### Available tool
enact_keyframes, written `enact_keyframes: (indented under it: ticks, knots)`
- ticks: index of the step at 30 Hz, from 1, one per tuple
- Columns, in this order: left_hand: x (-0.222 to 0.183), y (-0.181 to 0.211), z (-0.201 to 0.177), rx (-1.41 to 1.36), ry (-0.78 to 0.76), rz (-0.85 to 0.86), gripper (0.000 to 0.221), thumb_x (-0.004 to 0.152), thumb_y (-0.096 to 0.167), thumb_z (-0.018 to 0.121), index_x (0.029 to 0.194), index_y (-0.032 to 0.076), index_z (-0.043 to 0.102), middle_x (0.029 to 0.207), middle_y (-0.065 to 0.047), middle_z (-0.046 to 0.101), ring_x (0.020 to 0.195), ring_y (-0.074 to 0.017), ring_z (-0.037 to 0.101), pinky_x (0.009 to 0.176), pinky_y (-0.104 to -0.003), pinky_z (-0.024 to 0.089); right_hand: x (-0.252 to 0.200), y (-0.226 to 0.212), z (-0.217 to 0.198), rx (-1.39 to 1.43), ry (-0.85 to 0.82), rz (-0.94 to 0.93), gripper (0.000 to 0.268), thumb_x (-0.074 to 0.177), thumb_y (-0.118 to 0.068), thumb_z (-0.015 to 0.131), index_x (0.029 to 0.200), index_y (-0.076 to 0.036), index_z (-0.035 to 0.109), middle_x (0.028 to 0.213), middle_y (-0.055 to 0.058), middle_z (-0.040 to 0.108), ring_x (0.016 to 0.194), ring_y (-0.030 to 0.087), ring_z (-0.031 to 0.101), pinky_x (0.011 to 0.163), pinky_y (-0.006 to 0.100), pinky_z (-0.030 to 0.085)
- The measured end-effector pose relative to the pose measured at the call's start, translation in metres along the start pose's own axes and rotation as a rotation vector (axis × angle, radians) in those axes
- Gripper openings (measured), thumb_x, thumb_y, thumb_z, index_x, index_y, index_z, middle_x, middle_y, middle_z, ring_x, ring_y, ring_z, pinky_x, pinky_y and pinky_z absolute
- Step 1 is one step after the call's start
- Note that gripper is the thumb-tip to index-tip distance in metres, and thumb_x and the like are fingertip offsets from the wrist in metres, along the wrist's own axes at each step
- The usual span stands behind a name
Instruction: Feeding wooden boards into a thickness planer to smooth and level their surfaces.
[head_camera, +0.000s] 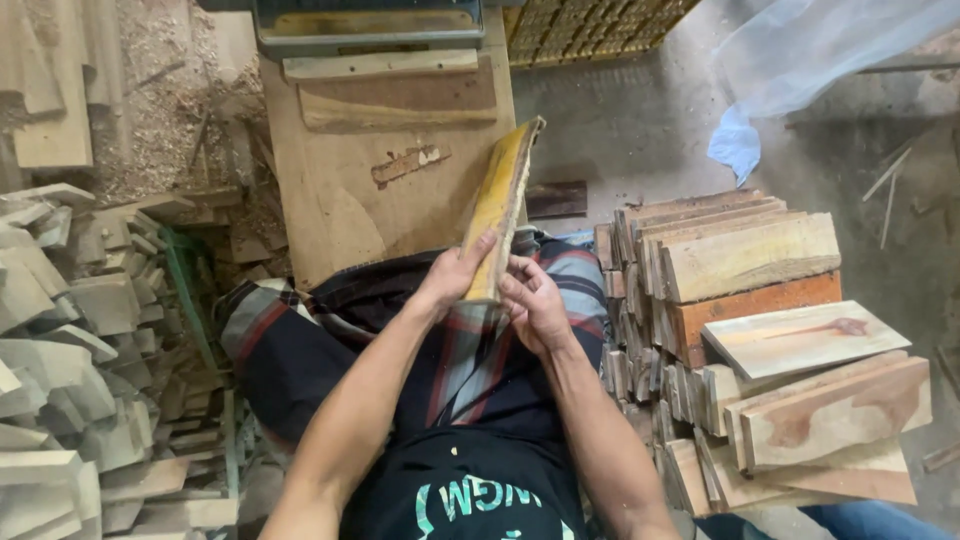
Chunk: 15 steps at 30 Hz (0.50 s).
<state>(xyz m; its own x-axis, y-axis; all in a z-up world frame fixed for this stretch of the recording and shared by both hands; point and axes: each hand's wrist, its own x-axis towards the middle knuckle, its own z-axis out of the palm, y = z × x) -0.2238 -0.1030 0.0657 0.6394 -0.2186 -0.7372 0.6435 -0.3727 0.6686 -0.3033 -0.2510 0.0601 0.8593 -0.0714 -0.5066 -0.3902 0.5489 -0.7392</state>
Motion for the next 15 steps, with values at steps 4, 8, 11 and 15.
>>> enact_keyframes:
  ticks: [4,8,11,15]
  knots:
    - [-0.010,0.011,-0.005,-0.045,-0.011,-0.003,0.080,0.079,0.087,0.060,0.093,0.010,0.082,0.104,-0.014,0.077,0.113,-0.0297,0.070,0.102,-0.045,0.051,0.016,0.005,-0.005,0.004,-0.053,0.033,0.056,0.083,-0.008,0.083,0.129,0.005,0.053,0.100,0.011,0.062,0.075,0.017,0.069,0.054,0.024,0.062]
    - [-0.018,0.018,-0.002,-0.101,-0.013,-0.007,0.080,0.079,0.085,0.061,0.094,0.009,0.083,0.104,-0.014,0.078,0.113,-0.0287,0.070,0.103,-0.044,0.051,0.018,-0.013,0.011,-0.189,0.006,0.132,0.065,0.079,-0.002,0.073,0.138,0.006,0.047,0.105,0.012,0.059,0.084,0.018,0.063,0.061,0.030,0.062]
    - [-0.010,0.013,-0.004,-0.038,0.016,-0.018,0.077,0.079,0.082,0.064,0.094,0.008,0.082,0.101,-0.016,0.078,0.112,-0.0304,0.071,0.099,-0.044,0.053,0.007,-0.047,0.050,-0.325,0.045,0.139,0.076,0.073,0.001,0.069,0.146,0.004,0.045,0.113,0.015,0.058,0.090,0.020,0.062,0.064,0.028,0.059]
    - [-0.016,0.020,-0.008,-0.030,0.033,-0.018,0.077,0.078,0.082,0.065,0.093,0.008,0.082,0.099,-0.017,0.077,0.111,-0.0315,0.072,0.096,-0.046,0.053,0.021,-0.038,0.035,-0.329,0.068,0.154,0.079,0.071,0.005,0.063,0.148,0.003,0.043,0.109,0.012,0.059,0.087,0.019,0.061,0.064,0.027,0.057]
